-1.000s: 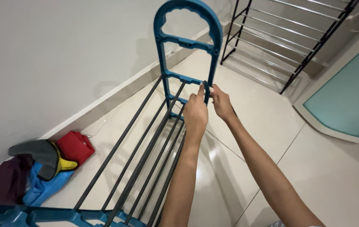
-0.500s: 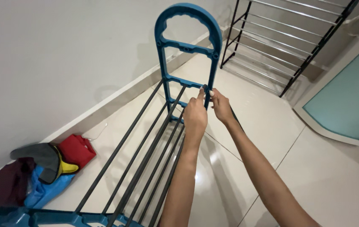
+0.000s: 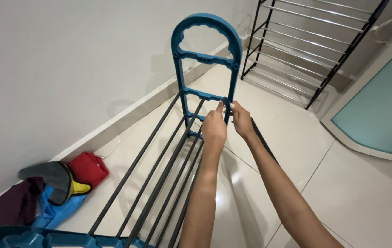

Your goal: The person assembles a blue metal rack by inserting black metal rods into slots on the side frames. They repeatedly pick up rods, align them with the frame, and press them into place.

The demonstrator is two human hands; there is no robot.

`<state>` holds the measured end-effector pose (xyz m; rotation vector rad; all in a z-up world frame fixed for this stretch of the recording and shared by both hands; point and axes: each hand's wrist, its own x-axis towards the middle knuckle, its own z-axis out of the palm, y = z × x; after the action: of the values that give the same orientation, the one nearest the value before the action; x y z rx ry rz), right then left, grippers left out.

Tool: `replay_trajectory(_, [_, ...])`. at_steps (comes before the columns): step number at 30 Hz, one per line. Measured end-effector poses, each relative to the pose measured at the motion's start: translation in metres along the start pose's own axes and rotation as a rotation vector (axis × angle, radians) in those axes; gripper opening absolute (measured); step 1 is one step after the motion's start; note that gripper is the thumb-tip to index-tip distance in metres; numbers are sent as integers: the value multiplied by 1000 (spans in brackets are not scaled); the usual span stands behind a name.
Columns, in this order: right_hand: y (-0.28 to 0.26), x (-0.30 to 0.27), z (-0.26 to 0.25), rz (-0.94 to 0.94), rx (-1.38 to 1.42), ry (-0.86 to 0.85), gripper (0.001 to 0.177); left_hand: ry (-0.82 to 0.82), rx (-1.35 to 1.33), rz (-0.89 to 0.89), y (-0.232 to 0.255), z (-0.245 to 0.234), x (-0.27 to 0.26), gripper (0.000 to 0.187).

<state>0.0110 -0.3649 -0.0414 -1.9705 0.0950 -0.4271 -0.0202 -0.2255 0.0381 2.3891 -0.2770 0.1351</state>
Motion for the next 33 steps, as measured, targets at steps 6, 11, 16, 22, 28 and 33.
replay_trajectory(6, [11,1,-6,-8,-68,-47,48,-45,6,-71,7,-3,-1,47])
replay_trajectory(11, [-2,3,-28,-149,-79,-100,41,20,-10,-18,-2,4,-6,45])
replay_trajectory(16, [-53,20,-49,-403,-118,-55,35,19,-27,-26,-4,7,-3,43])
replay_trajectory(22, [-68,26,-54,-437,-297,-57,34,28,23,18,-5,9,-3,46])
replay_trajectory(28, [-56,31,-46,-373,-299,-20,39,13,34,5,-3,3,-2,45])
replay_trajectory(33, [-47,36,-41,-400,-352,19,40,62,58,42,-5,6,-4,46])
